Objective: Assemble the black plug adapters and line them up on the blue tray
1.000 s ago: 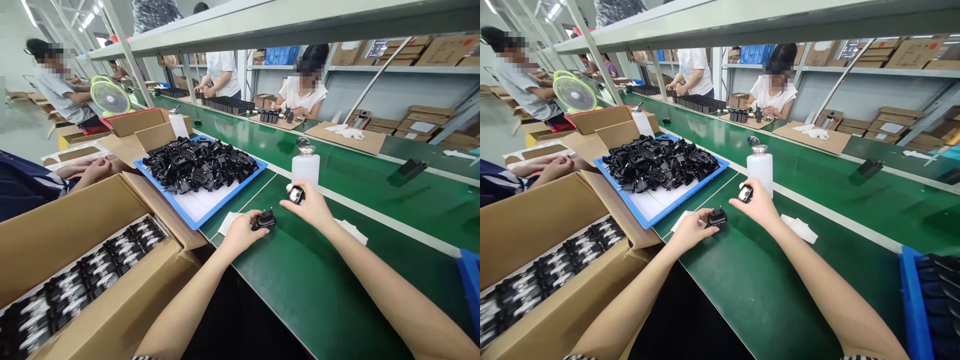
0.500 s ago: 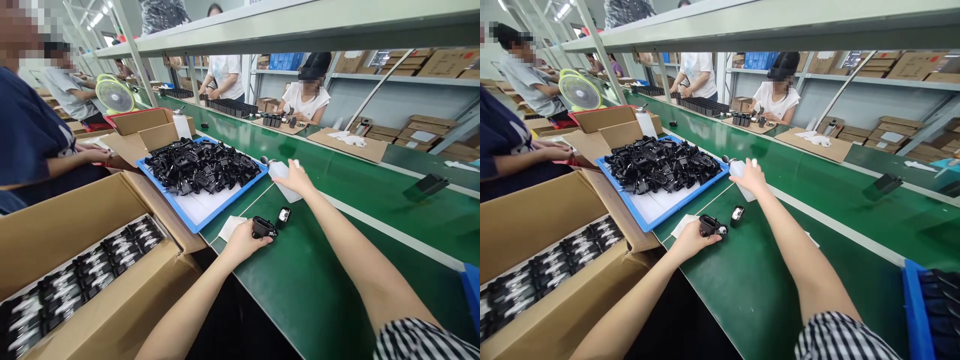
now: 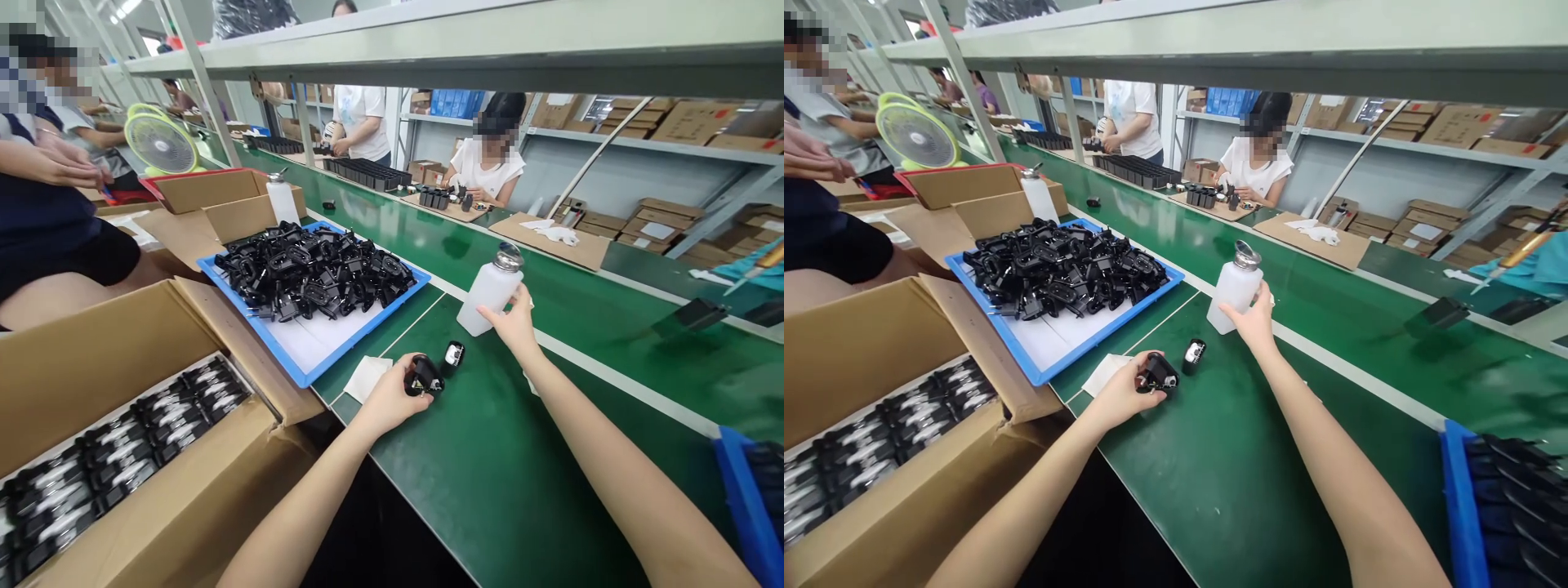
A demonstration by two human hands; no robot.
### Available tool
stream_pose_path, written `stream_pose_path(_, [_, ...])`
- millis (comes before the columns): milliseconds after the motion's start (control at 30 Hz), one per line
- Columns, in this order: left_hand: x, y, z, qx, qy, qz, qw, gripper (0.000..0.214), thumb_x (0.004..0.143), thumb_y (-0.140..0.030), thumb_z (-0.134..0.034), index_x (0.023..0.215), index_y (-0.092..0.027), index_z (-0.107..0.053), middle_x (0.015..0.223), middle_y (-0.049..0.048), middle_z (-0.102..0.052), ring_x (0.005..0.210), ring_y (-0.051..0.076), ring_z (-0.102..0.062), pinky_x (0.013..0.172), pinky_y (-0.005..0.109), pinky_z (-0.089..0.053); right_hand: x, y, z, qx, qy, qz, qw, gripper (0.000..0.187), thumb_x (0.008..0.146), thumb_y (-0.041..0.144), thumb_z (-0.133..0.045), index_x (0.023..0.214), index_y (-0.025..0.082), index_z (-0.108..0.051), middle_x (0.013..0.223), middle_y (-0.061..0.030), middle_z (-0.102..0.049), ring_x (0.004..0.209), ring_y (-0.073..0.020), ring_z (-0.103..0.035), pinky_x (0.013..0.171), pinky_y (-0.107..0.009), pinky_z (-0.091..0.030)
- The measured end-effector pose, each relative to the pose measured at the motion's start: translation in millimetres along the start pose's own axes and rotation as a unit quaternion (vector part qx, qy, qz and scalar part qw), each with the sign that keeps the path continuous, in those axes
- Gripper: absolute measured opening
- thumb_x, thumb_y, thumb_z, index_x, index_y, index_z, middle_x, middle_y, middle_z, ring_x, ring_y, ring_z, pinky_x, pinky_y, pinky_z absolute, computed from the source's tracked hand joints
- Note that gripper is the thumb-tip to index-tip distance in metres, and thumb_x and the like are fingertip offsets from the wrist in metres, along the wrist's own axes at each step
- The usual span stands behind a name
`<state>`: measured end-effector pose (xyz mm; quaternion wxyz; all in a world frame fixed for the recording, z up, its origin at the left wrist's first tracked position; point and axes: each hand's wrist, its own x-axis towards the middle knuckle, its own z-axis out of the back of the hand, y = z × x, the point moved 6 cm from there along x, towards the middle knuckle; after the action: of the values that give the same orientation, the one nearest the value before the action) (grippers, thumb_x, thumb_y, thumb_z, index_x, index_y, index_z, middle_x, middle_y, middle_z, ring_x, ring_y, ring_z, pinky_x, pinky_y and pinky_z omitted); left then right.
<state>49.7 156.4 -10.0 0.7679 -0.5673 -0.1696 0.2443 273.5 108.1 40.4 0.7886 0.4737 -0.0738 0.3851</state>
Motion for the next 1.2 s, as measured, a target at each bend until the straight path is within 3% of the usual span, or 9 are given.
stream_pose_path(100, [0,2,0.1,-0.019,-0.008,0.012,1.000,0.055,0.059,-0.016,-0.054,0.110,-0.018,-0.032,0.089,0.0009,-0.053,0.075,0.012,-0.050,0.069,0.024,-0.040,-13,26,29,-0.007,-0.093,0.076,0.993,0.055,0.068,0.041,-0.044,0.111,0.013,-0.024,0.111,-0.0159,-0.033,0.092,-0.0243,-0.041,0.075,-0.039,-0.036])
stream_pose_path(167, [0,3,-0.3,-0.040,-0.011,0.012,0.999,0.057,0.060,-0.017,-0.054,0.112,-0.017,-0.029,0.089,0.0015,-0.053,0.077,0.012,-0.050,0.071,0.024,-0.040,-26,49,40,-0.002,-0.087,0.140,0.986,0.036,0.074,0.035,-0.037,0.105,0.017,-0.032,0.104,-0.0130,-0.040,0.085,-0.0209,-0.045,0.072,-0.036,-0.038])
stream_pose_path(300, [1,5,-0.4,-0.075,-0.008,0.003,0.997,0.053,0.062,-0.020,-0.054,0.110,-0.015,-0.030,0.092,0.0029,-0.053,0.081,0.013,-0.050,0.073,0.024,-0.040,-57,84,17,0.008,0.152,0.210,0.966,0.018,0.074,0.031,-0.042,0.086,0.022,-0.050,0.083,-0.0035,-0.053,0.067,-0.0153,-0.050,0.062,-0.028,-0.042])
stream_pose_path(400, [3,4,0.2,-0.085,0.001,-0.015,0.996,0.052,0.062,-0.020,-0.055,0.109,-0.016,-0.032,0.097,0.0032,-0.051,0.083,0.013,-0.050,0.075,0.025,-0.040,-83,96,-16,-0.016,0.360,0.247,0.900,0.032,0.073,0.029,-0.047,0.105,0.025,-0.046,0.105,-0.0034,-0.048,0.087,-0.0185,-0.047,0.074,-0.031,-0.040])
stream_pose_path(533, [6,-1,1.2,-0.082,0.007,-0.041,0.996,0.044,0.063,-0.016,-0.052,0.104,-0.014,-0.039,0.095,0.0049,-0.053,0.088,0.015,-0.050,0.079,0.028,-0.040,-100,100,-38,-0.036,0.475,0.265,0.838,0.046,0.075,0.019,-0.045,0.118,0.030,-0.033,0.108,-0.0012,-0.046,0.089,-0.0182,-0.043,0.074,-0.031,-0.039])
stream_pose_path(667, [4,-8,3.3,-0.082,0.021,-0.033,0.996,0.054,0.062,-0.012,-0.051,0.113,-0.013,-0.033,0.104,0.0071,-0.050,0.093,0.016,-0.049,0.081,0.028,-0.038,-101,104,-37,-0.031,0.471,0.284,0.835,0.037,0.074,0.016,-0.046,0.109,0.027,-0.040,0.094,-0.0005,-0.052,0.077,-0.0159,-0.045,0.066,-0.027,-0.038])
stream_pose_path(833, [0,-18,6.1,-0.077,0.064,-0.024,0.995,0.057,0.066,-0.013,-0.049,0.118,-0.014,-0.025,0.098,0.0057,-0.056,0.089,0.014,-0.052,0.082,0.029,-0.038,-93,96,-32,-0.067,0.445,0.234,0.862,0.014,0.070,0.019,-0.052,0.081,0.020,-0.044,0.075,0.0008,-0.047,0.063,-0.0131,-0.044,0.053,-0.023,-0.035])
stream_pose_path(967, [0,-13,9.5,-0.007,0.031,-0.041,0.999,0.053,0.062,-0.018,-0.058,0.110,-0.016,-0.037,0.108,0.0060,-0.050,0.100,0.016,-0.046,0.088,0.029,-0.035,-90,94,-29,-0.066,0.415,0.227,0.879,0.012,0.072,0.025,-0.053,0.073,0.020,-0.042,0.067,0.0031,-0.047,0.059,-0.0121,-0.045,0.052,-0.022,-0.034])
stream_pose_path(1200, [-4,4,6.4,0.052,-0.052,-0.045,0.996,0.038,0.064,-0.019,-0.056,0.100,-0.016,-0.046,0.098,0.0028,-0.055,0.090,0.014,-0.051,0.078,0.025,-0.043,-105,91,-35,-0.141,0.371,0.246,0.885,0.009,0.077,0.028,-0.048,0.083,0.022,-0.050,0.078,0.0012,-0.058,0.069,-0.0164,-0.053,0.056,-0.024,-0.037])
